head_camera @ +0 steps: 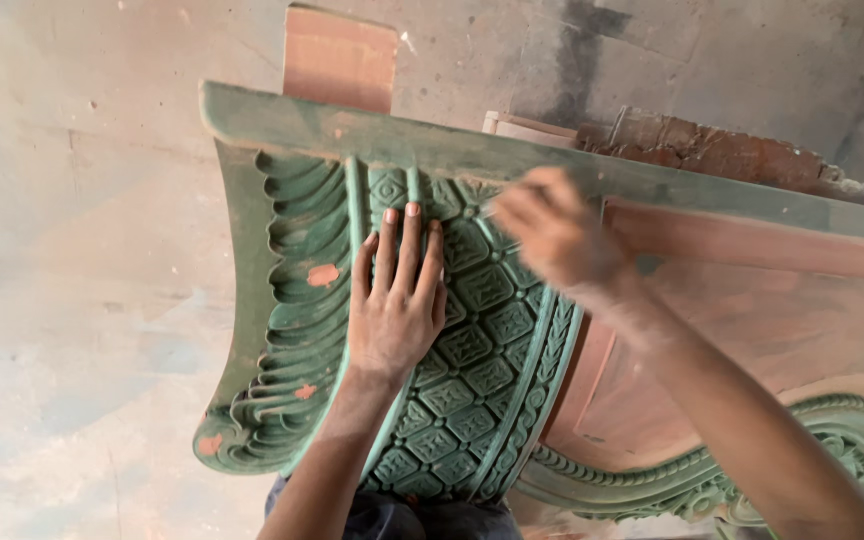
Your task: The person uses a small carving tool to refine and detail a green decorative molding with geometric and floral patterns. They hold the molding steady with one hand while carefully scraping and shaping the raised surfaces with the other.
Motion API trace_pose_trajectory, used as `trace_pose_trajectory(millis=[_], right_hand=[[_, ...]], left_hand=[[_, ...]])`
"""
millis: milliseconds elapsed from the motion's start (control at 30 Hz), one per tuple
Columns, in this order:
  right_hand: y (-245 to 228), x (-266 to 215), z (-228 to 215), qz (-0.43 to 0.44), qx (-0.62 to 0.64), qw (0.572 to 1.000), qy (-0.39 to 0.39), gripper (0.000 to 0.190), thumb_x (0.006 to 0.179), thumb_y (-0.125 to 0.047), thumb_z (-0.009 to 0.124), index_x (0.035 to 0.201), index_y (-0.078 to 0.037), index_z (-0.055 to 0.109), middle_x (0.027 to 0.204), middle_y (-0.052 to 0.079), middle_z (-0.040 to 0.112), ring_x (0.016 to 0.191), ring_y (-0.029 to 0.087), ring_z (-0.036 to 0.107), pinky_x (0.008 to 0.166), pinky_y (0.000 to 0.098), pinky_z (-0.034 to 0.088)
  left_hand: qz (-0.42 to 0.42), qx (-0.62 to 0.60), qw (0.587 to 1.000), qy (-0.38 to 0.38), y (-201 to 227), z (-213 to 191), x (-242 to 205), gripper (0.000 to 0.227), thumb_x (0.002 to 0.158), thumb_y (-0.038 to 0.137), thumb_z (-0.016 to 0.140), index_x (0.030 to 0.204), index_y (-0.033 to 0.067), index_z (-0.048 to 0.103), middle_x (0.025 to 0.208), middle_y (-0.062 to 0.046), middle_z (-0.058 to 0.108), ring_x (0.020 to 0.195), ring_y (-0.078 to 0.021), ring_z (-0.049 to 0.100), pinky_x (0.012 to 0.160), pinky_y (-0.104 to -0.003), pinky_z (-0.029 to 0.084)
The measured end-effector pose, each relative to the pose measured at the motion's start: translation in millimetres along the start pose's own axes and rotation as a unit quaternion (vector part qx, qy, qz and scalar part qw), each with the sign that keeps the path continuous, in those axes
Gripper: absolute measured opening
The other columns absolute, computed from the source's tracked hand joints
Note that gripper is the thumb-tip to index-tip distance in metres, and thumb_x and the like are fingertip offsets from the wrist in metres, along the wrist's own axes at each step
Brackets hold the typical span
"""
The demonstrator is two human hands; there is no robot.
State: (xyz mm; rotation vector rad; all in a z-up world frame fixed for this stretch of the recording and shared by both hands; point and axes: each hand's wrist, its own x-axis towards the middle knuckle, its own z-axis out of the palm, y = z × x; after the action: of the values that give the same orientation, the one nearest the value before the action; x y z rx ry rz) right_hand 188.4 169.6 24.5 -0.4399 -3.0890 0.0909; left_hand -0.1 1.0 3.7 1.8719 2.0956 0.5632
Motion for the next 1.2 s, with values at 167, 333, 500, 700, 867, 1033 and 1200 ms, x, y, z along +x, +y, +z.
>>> trace_pose_trajectory(millis=[167, 333, 500, 700, 867, 1033, 1200], right_hand=[[16, 6, -1, -0.043, -0.008, 0.999, 0.027, 0.023, 0.089, 0.005, 0.078, 0.111, -0.005, 0.078, 0.111, 0.006, 0.073, 0.113, 0.024, 0.058, 0.098, 0.0318, 0.052], [4, 5, 2, 0.006, 0.023, 0.999, 0.027, 0.028, 0.086, 0.01, 0.074, 0.111, -0.004, 0.078, 0.11, 0.005, 0.074, 0.11, 0.024, 0.059, 0.096, 0.0316, 0.054], [23, -12, 0, 0.008, -0.02, 0.999, 0.035, 0.022, 0.095, 0.008, 0.073, 0.112, -0.004, 0.079, 0.11, 0.007, 0.075, 0.108, 0.023, 0.06, 0.09, 0.0296, 0.056], [43, -41, -34, 0.192, -0.005, 0.979, 0.068, 0.007, 0.104, 0.001, 0.074, 0.109, -0.002, 0.078, 0.107, 0.01, 0.075, 0.103, 0.025, 0.063, 0.081, 0.0322, 0.058], [-14, -12, -23, 0.262, 0.119, 0.951, 0.111, 0.011, 0.1, 0.001, 0.07, 0.107, -0.004, 0.077, 0.102, 0.011, 0.074, 0.088, 0.022, 0.07, 0.071, 0.0319, 0.058], [-79, 42, 0, 0.357, 0.202, 0.89, 0.198, 0.013, 0.096, -0.005, 0.074, 0.107, 0.002, 0.072, 0.097, 0.013, 0.07, 0.082, 0.026, 0.07, 0.068, 0.0348, 0.056], [-85, 60, 5, 0.356, 0.214, 0.886, 0.208, 0.008, 0.099, 0.002, 0.071, 0.107, 0.003, 0.071, 0.094, 0.015, 0.066, 0.081, 0.032, 0.067, 0.07, 0.04, 0.052]], left_hand=[[0.001, 0.009, 1.0, -0.004, 1, -3, 0, 0.053, 0.1, 0.023, 0.059, 0.149, 0.0046, 0.055, 0.161, -0.019, 0.044, 0.15, -0.0344, 0.04, 0.121, -0.051, 0.033], [-0.002, 0.006, 1.0, -0.007, 1, -1, -2, 0.054, 0.098, 0.024, 0.059, 0.149, 0.0056, 0.055, 0.162, -0.018, 0.043, 0.15, -0.0342, 0.04, 0.121, -0.05, 0.033], [-0.003, 0.011, 1.0, 0.006, 0, 1, -2, 0.051, 0.102, 0.024, 0.059, 0.15, 0.0059, 0.055, 0.162, -0.017, 0.043, 0.151, -0.0335, 0.04, 0.122, -0.05, 0.034], [0.001, 0.003, 1.0, 0.013, -1, 2, -3, 0.051, 0.102, 0.023, 0.058, 0.149, 0.0059, 0.055, 0.162, -0.017, 0.043, 0.15, -0.0339, 0.04, 0.121, -0.05, 0.034], [0.003, 0.003, 1.0, 0.018, 1, 0, -3, 0.052, 0.1, 0.023, 0.058, 0.149, 0.0047, 0.054, 0.162, -0.018, 0.043, 0.15, -0.034, 0.04, 0.121, -0.051, 0.034], [0.003, -0.011, 0.999, 0.034, 0, -1, -1, 0.051, 0.101, 0.022, 0.059, 0.148, 0.0046, 0.054, 0.161, -0.018, 0.043, 0.15, -0.0342, 0.04, 0.121, -0.05, 0.034], [0.006, -0.006, 1.0, 0.027, -2, 1, -5, 0.055, 0.099, 0.021, 0.059, 0.15, 0.0032, 0.053, 0.162, -0.019, 0.043, 0.15, -0.0336, 0.041, 0.122, -0.05, 0.035]])
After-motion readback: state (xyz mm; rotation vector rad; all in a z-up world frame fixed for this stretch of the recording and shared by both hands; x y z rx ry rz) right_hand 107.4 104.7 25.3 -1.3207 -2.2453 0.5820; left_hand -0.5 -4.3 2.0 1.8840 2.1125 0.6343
